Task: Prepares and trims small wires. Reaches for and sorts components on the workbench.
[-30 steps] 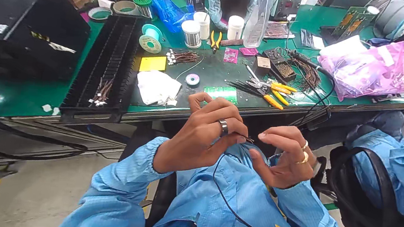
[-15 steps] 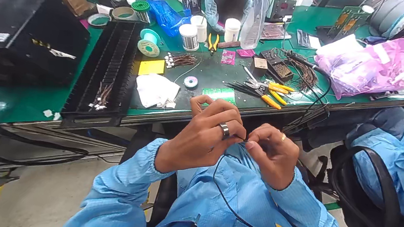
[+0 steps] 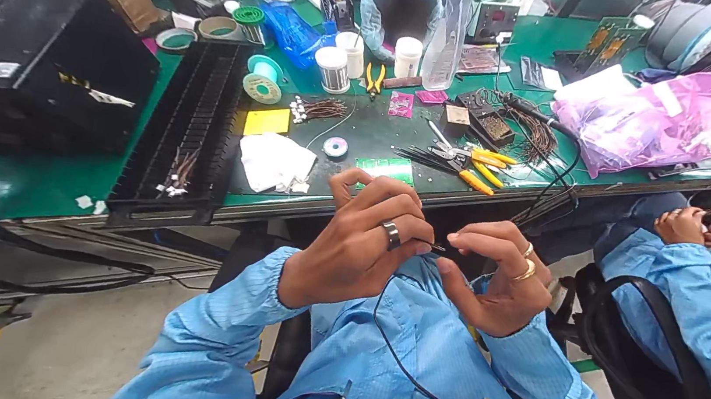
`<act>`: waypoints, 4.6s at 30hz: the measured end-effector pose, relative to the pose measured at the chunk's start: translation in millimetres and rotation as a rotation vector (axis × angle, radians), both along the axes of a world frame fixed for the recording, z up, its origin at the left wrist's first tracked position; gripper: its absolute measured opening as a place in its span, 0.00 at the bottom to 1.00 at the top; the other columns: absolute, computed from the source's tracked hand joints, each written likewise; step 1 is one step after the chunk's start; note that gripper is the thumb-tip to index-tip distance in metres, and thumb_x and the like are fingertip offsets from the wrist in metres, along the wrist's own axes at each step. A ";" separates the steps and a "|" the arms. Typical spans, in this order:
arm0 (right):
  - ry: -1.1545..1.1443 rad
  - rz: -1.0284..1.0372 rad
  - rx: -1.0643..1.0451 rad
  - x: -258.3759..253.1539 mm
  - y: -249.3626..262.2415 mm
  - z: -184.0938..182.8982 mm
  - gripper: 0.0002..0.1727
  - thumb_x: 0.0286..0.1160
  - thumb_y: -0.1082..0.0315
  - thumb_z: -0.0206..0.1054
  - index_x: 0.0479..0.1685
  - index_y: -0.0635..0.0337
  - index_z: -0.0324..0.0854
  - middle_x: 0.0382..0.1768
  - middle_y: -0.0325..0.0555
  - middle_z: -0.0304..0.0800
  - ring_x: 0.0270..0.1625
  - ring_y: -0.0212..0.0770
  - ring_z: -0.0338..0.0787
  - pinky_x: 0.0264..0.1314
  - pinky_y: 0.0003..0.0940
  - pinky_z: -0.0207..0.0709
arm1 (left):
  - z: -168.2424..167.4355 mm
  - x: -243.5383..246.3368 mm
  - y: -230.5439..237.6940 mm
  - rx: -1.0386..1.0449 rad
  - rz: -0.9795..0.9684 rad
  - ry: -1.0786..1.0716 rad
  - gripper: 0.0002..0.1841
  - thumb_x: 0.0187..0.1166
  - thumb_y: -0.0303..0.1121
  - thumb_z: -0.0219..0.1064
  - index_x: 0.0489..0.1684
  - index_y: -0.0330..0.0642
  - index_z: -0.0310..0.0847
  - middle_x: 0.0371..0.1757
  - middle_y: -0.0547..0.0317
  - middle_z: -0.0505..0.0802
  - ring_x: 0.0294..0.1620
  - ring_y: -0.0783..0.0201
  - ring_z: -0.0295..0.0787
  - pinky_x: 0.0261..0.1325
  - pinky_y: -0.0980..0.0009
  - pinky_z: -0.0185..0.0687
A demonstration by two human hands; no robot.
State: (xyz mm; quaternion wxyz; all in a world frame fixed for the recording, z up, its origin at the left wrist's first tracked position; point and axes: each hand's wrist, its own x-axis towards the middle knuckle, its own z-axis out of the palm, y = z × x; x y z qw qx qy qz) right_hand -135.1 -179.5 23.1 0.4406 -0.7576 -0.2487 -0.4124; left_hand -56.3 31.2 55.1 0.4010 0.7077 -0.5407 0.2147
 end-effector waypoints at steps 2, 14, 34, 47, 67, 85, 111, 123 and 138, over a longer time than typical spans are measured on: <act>-0.028 -0.031 -0.024 0.6 2.3 -0.6 0.09 0.71 0.66 0.76 0.44 0.60 0.89 0.42 0.47 0.92 0.46 0.35 0.91 0.46 0.26 0.86 | -0.3 -0.5 -0.4 0.002 0.000 0.003 0.07 0.85 0.36 0.67 0.44 0.48 0.91 0.46 0.65 0.94 0.65 0.68 0.81 0.74 0.51 0.55; 0.369 0.148 0.345 1.0 12.1 -3.4 0.02 0.74 0.73 0.68 0.35 0.62 0.83 0.34 0.36 0.89 0.36 0.25 0.89 0.37 0.22 0.87 | -5.9 0.2 -5.5 0.025 0.095 -0.186 0.06 0.86 0.33 0.65 0.47 0.48 0.88 0.47 0.61 0.93 0.64 0.65 0.82 0.73 0.52 0.55; 0.001 -0.194 -0.129 8.9 -6.6 0.0 0.03 0.76 0.61 0.75 0.41 0.46 0.91 0.55 0.40 0.91 0.72 0.43 0.81 0.80 0.48 0.68 | -10.8 10.1 -8.4 0.126 0.012 0.164 0.14 0.84 0.44 0.69 0.53 0.44 0.90 0.42 0.66 0.96 0.47 0.75 0.88 0.73 0.54 0.65; -0.305 -0.338 -0.364 11.5 -8.6 4.3 0.06 0.79 0.62 0.69 0.46 0.40 0.91 0.53 0.40 0.91 0.67 0.45 0.84 0.86 0.60 0.55 | -2.3 18.9 -6.9 0.121 -0.512 1.045 0.08 0.88 0.33 0.62 0.57 0.51 0.84 0.43 0.66 0.98 0.39 0.66 0.97 0.48 0.68 0.95; 0.850 0.566 0.995 4.5 21.3 -17.8 0.07 0.72 0.65 0.68 0.28 0.50 0.88 0.39 0.35 0.92 0.48 0.33 0.91 0.54 0.34 0.86 | -13.5 3.3 -14.3 0.065 0.059 0.061 0.08 0.89 0.36 0.61 0.47 0.49 0.86 0.46 0.63 0.93 0.52 0.71 0.85 0.69 0.54 0.57; -0.244 -0.420 -0.305 4.2 6.1 -8.6 0.05 0.72 0.58 0.74 0.40 0.45 0.86 0.40 0.34 0.90 0.54 0.36 0.87 0.83 0.57 0.58 | -7.4 2.3 0.0 0.041 -0.070 0.332 0.09 0.88 0.39 0.62 0.45 0.48 0.87 0.40 0.70 0.91 0.50 0.78 0.83 0.75 0.54 0.56; -0.168 -0.384 -0.246 9.7 4.0 -12.4 0.11 0.69 0.56 0.78 0.46 0.46 0.87 0.42 0.35 0.90 0.51 0.36 0.86 0.75 0.46 0.68 | -1.7 11.5 -0.6 0.081 0.064 0.171 0.10 0.87 0.39 0.62 0.40 0.53 0.89 0.41 0.73 0.92 0.68 0.66 0.79 0.84 0.39 0.41; 0.237 0.027 0.233 11.6 21.7 -28.2 0.04 0.77 0.65 0.69 0.36 0.53 0.86 0.38 0.36 0.91 0.49 0.29 0.88 0.60 0.27 0.80 | -3.1 8.5 -3.2 0.246 0.053 -0.027 0.09 0.87 0.35 0.56 0.45 0.51 0.84 0.44 0.67 0.91 0.71 0.59 0.78 0.84 0.35 0.41; -0.151 -0.328 -0.204 11.8 4.1 -19.6 0.13 0.69 0.57 0.77 0.49 0.49 0.87 0.44 0.39 0.90 0.51 0.39 0.88 0.65 0.41 0.78 | -5.5 16.6 -3.4 0.204 0.087 -0.056 0.13 0.90 0.38 0.54 0.43 0.50 0.86 0.43 0.67 0.91 0.71 0.59 0.78 0.85 0.34 0.37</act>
